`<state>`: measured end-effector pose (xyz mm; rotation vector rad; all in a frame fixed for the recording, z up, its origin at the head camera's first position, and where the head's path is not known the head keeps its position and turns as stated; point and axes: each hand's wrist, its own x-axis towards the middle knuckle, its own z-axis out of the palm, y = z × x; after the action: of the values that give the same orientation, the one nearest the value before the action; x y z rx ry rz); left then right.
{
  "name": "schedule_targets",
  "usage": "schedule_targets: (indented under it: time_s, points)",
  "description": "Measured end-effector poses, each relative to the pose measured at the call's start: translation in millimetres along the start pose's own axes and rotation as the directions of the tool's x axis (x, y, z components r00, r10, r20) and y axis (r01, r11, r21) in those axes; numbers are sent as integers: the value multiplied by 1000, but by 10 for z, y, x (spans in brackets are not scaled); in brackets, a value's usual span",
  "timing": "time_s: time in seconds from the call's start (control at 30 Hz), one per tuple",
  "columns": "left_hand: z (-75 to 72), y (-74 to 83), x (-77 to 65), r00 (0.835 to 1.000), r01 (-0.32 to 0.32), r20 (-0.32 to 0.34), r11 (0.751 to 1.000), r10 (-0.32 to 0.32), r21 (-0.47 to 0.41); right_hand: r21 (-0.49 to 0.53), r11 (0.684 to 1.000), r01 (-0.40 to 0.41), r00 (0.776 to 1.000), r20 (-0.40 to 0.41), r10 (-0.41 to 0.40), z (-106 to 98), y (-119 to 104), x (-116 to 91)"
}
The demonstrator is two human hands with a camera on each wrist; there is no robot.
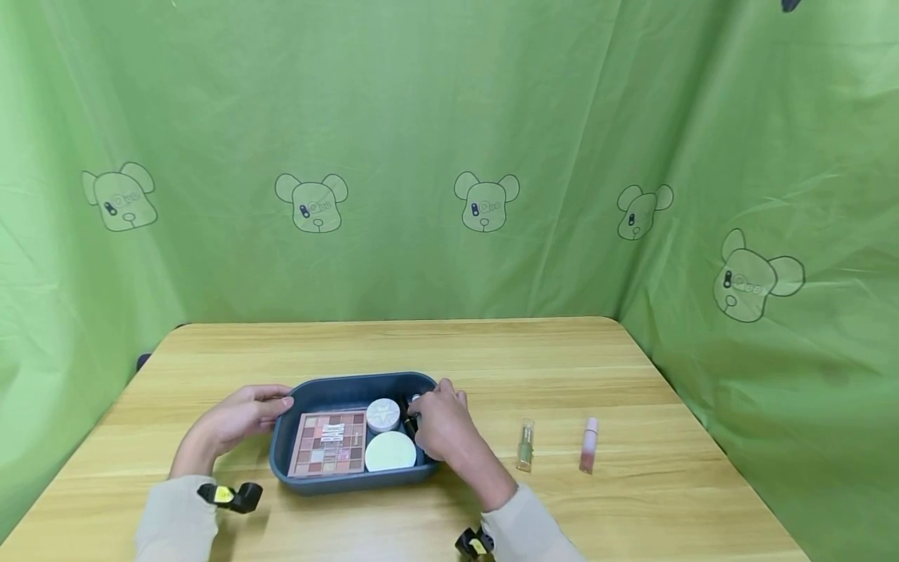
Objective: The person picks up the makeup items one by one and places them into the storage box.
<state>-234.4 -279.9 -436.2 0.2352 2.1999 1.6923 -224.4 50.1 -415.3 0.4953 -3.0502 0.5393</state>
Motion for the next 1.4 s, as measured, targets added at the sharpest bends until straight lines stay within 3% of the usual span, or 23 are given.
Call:
schedule_targets:
  time_s: [0.43,1.13,1.4]
  points:
    - [-12,-29,14,1000,-7,9,1000,7,1,-24,1000,14,999,-31,-14,33,-1,2]
    - [-22,-28,14,1000,14,6,1000,-14,20,-32,999,15,1000,-11,-15,53,-4,-2]
    - [-20,-23,14,1000,12,4,1000,-12,20,56,998,14,1000,-18,-13,25,-1,3]
